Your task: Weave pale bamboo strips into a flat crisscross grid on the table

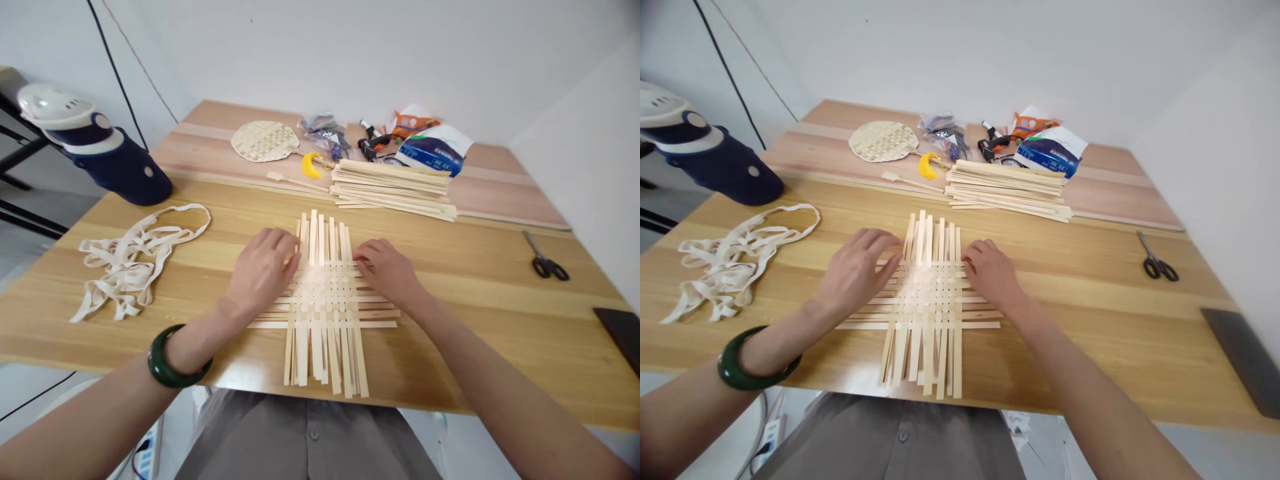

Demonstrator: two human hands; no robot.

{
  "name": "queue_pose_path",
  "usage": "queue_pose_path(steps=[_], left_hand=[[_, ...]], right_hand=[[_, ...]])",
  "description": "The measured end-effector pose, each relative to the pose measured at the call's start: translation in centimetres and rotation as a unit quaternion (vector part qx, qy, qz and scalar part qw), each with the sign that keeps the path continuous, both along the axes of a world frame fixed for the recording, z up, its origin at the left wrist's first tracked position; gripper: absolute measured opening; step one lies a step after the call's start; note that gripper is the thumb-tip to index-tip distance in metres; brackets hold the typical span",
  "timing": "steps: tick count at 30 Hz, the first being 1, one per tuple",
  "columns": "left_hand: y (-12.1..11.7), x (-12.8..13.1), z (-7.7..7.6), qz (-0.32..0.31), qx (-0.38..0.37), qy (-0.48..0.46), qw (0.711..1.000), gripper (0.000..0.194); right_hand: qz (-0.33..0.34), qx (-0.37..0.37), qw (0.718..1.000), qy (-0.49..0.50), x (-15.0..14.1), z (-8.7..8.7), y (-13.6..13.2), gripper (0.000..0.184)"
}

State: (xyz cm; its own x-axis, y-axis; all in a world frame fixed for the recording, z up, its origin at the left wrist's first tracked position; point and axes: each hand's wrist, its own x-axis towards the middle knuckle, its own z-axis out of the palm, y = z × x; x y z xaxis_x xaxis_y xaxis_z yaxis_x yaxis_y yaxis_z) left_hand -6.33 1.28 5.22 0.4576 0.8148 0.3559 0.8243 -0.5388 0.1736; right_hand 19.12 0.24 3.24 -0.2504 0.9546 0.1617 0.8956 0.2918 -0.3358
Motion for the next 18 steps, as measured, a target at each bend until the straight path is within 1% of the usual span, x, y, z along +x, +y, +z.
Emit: queue_pose_path(steps=[2, 3, 5, 8, 11, 14, 18], left_hand=[[-1.0, 0.6, -1.0, -0.092, -0.008, -0.033, 0.995, 0.017], [-1.4, 1.0, -1.6, -0.122, -0.016, -0.043, 0.991, 0.018], [-1.9, 1.9, -2.6, -0.143, -0.030, -0.049, 0.988, 0.024], [-2.2, 3.0, -3.9, -0.139, -0.047, -0.042, 0.988, 0.041], [-2.2, 3.4, -4.6, -0.131, -0.064, -0.028, 0.989, 0.054], [-2.1, 3.6, -4.7, -0.118, -0.080, -0.018, 0.990, 0.060], [-2.1, 3.9, -4.5, -0.095, -0.088, -0.013, 0.992, 0.064]], right_hand=[[0.008, 0.071, 0.997, 0.023, -0.4, -1.0, -0.9, 0.014], [0.006, 0.101, 0.994, 0.030, -0.7, -1.4, -1.3, 0.015], [-0.001, 0.150, 0.988, 0.030, -1.4, -2.0, -2.0, 0.015], [-0.018, 0.193, 0.981, 0.013, -2.4, -2.9, -2.7, 0.015], [-0.028, 0.207, 0.978, -0.003, -3.0, -3.6, -2.9, 0.016], [-0.033, 0.213, 0.976, -0.011, -3.1, -4.1, -2.9, 0.017], [-0.038, 0.211, 0.977, -0.012, -3.1, -4.2, -2.8, 0.020]])
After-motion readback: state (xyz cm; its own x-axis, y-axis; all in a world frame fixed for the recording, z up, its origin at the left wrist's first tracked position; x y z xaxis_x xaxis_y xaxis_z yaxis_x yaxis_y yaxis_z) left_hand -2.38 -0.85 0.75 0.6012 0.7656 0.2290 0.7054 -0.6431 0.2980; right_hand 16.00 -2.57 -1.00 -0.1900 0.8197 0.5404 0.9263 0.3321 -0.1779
